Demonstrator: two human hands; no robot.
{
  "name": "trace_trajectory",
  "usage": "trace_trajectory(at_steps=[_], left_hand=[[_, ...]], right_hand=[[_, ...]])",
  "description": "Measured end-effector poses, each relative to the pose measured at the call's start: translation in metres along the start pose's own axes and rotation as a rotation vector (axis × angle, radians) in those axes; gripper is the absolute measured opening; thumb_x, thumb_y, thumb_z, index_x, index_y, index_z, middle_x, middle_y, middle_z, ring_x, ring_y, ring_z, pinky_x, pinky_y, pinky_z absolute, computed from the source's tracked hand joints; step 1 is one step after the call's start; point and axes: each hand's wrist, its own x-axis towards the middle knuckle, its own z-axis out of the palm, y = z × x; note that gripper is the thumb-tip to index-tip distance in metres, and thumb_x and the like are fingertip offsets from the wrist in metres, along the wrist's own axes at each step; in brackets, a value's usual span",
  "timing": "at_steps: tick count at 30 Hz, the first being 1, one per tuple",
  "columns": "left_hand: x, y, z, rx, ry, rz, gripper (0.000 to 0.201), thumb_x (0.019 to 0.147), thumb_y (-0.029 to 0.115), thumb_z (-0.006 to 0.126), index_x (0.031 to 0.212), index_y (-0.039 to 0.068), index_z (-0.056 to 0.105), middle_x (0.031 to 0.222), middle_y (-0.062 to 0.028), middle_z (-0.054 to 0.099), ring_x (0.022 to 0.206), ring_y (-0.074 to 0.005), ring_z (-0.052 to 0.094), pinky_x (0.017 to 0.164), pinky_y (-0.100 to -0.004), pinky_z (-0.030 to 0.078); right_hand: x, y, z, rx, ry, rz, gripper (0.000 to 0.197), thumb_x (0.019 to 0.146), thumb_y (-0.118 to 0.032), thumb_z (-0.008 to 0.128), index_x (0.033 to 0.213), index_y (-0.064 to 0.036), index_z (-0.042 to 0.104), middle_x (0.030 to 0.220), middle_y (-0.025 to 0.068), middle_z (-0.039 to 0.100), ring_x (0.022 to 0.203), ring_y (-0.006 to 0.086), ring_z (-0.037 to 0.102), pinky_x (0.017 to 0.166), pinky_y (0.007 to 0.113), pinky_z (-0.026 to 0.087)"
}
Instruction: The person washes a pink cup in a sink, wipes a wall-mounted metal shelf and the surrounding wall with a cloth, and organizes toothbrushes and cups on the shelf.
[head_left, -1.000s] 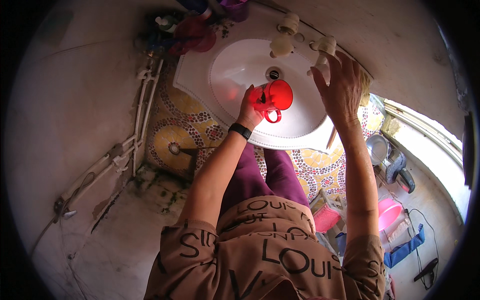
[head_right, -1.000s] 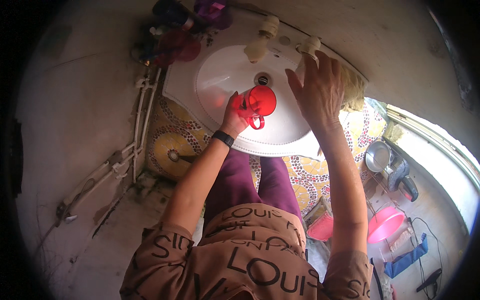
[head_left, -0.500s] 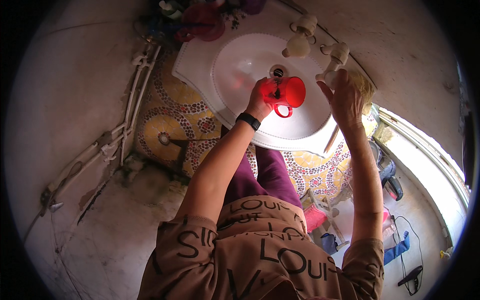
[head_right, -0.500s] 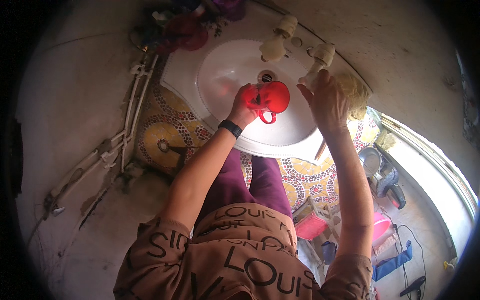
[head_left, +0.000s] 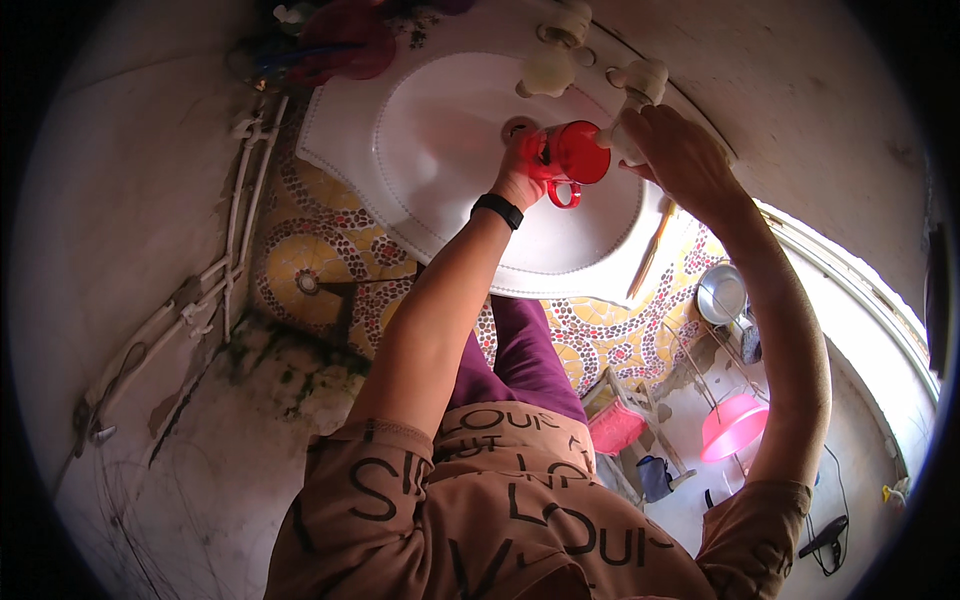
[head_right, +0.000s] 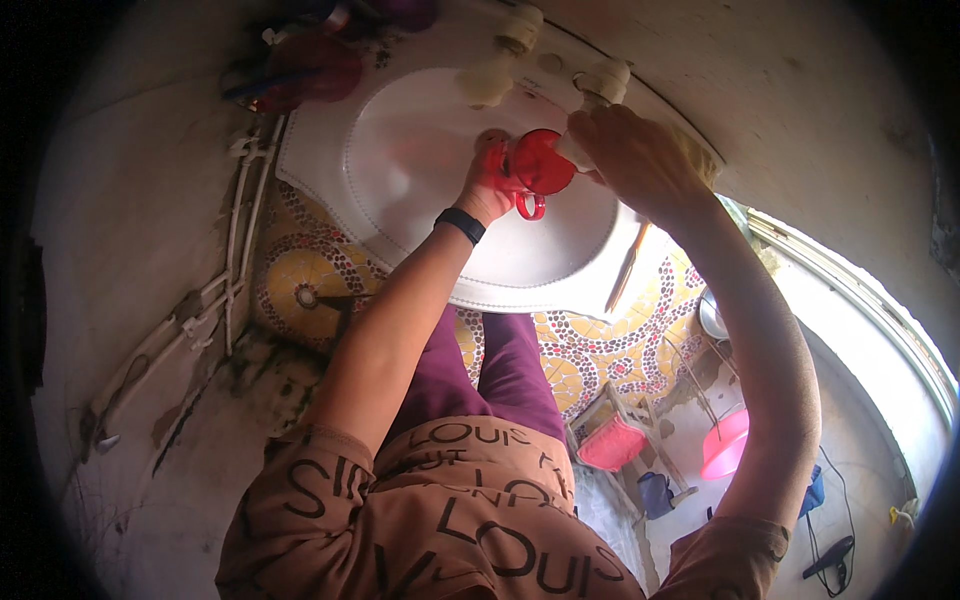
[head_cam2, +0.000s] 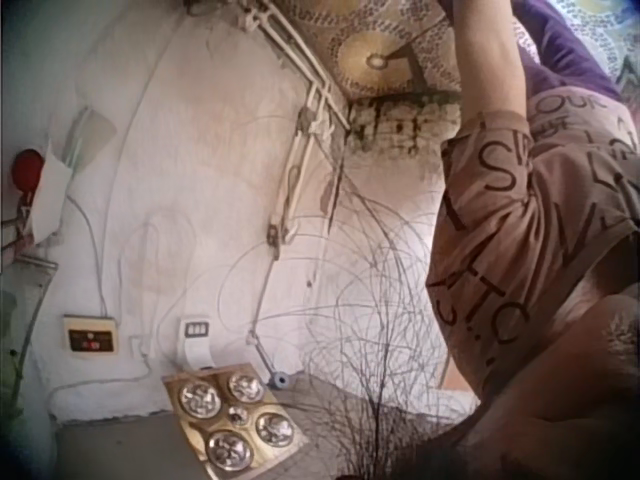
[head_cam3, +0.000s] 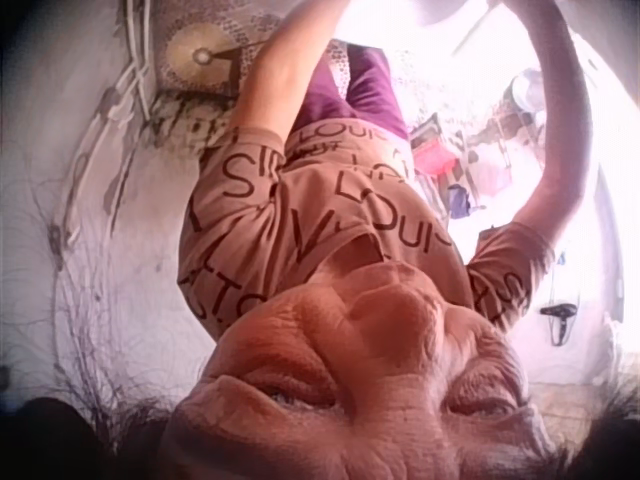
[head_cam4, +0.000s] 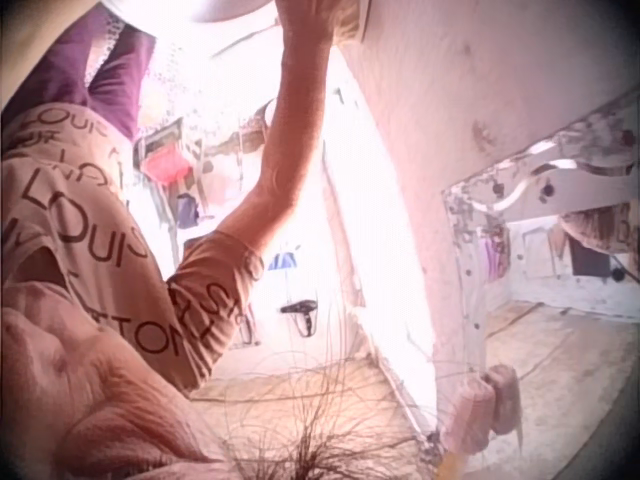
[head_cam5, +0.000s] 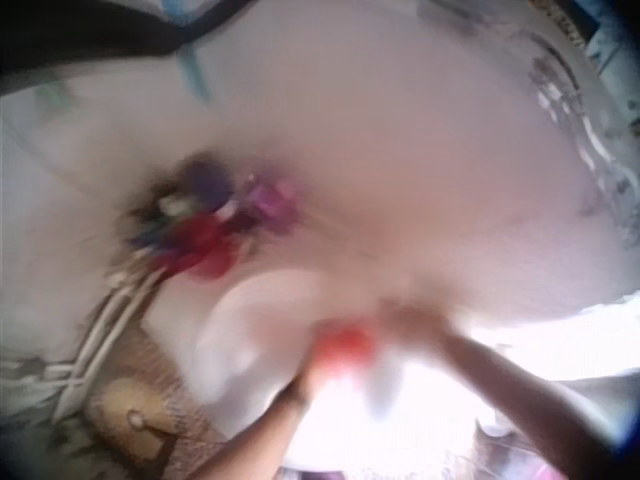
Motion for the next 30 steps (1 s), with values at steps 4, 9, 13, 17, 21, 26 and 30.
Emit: trace_trajectory(at_steps=[4, 9, 13, 17, 21, 26, 30], left_hand=[[0.018, -0.006, -0.017, 0.03, -0.105, -0.002, 0.035, 0.086, 0.035, 0.054, 0.112, 0.012, 0.053, 0.113, -0.0049, 0.058, 0.105, -0.022, 0.057, 0.087, -0.0419, 0.049], [0.024, -0.014, -0.01, -0.007, -0.067, -0.087, 0.04, 0.086, 0.042, 0.052, 0.112, 0.013, 0.055, 0.112, -0.0057, 0.06, 0.099, -0.0225, 0.059, 0.075, -0.0407, 0.05], [0.037, -0.004, -0.029, 0.136, -0.243, -0.035, 0.05, 0.088, 0.05, 0.042, 0.114, 0.009, 0.057, 0.108, -0.0071, 0.063, 0.093, -0.0232, 0.061, 0.064, -0.0412, 0.051], [0.031, -0.008, -0.024, 0.045, -0.322, -0.126, 0.054, 0.09, 0.056, 0.043, 0.12, 0.012, 0.054, 0.118, -0.0073, 0.059, 0.103, -0.0245, 0.057, 0.08, -0.0383, 0.048], [0.022, -0.013, -0.01, 0.025, -0.154, -0.083, 0.063, 0.088, 0.065, 0.04, 0.12, 0.012, 0.053, 0.116, -0.0068, 0.059, 0.102, -0.0233, 0.057, 0.079, -0.0382, 0.049], [0.015, -0.009, -0.001, 0.106, -0.121, -0.131, 0.063, 0.087, 0.066, 0.04, 0.118, 0.013, 0.054, 0.115, -0.007, 0.058, 0.103, -0.0249, 0.056, 0.083, -0.041, 0.048], [0.028, -0.006, -0.003, -0.029, -0.069, -0.018, 0.047, 0.089, 0.058, 0.044, 0.112, 0.019, 0.056, 0.114, -0.0044, 0.058, 0.101, -0.0228, 0.057, 0.084, -0.0429, 0.047]], right_hand=[[0.001, 0.0, -0.002, -0.047, 0.074, -0.082, 0.027, 0.074, -0.007, 0.066, 0.094, -0.0058, 0.05, 0.084, 0.0112, 0.056, 0.084, 0.0261, 0.061, 0.063, 0.037, 0.052], [-0.002, 0.002, -0.005, -0.06, 0.025, -0.09, 0.023, 0.075, -0.006, 0.063, 0.093, -0.0068, 0.049, 0.084, 0.0101, 0.055, 0.086, 0.025, 0.061, 0.065, 0.035, 0.053], [0.0, 0.008, -0.002, -0.072, 0.105, -0.194, 0.02, 0.078, -0.007, 0.061, 0.094, -0.0069, 0.049, 0.085, 0.0098, 0.055, 0.085, 0.0248, 0.061, 0.064, 0.034, 0.053], [0.0, 0.01, 0.002, -0.112, 0.037, -0.173, 0.02, 0.081, -0.01, 0.057, 0.1, -0.0066, 0.049, 0.087, 0.0105, 0.055, 0.086, 0.025, 0.06, 0.063, 0.033, 0.053], [-0.004, 0.011, 0.01, -0.182, 0.064, -0.15, 0.026, 0.083, -0.01, 0.055, 0.107, -0.0061, 0.049, 0.09, 0.0116, 0.056, 0.087, 0.0253, 0.06, 0.064, 0.033, 0.053], [-0.002, 0.005, 0.004, -0.18, 0.109, -0.138, 0.025, 0.083, -0.01, 0.055, 0.107, -0.0068, 0.049, 0.089, 0.011, 0.056, 0.086, 0.0241, 0.061, 0.064, 0.033, 0.053], [-0.003, 0.004, 0.006, -0.185, 0.047, -0.076, 0.026, 0.083, -0.01, 0.055, 0.109, -0.0079, 0.05, 0.087, 0.0101, 0.056, 0.085, 0.0223, 0.062, 0.064, 0.033, 0.053]])
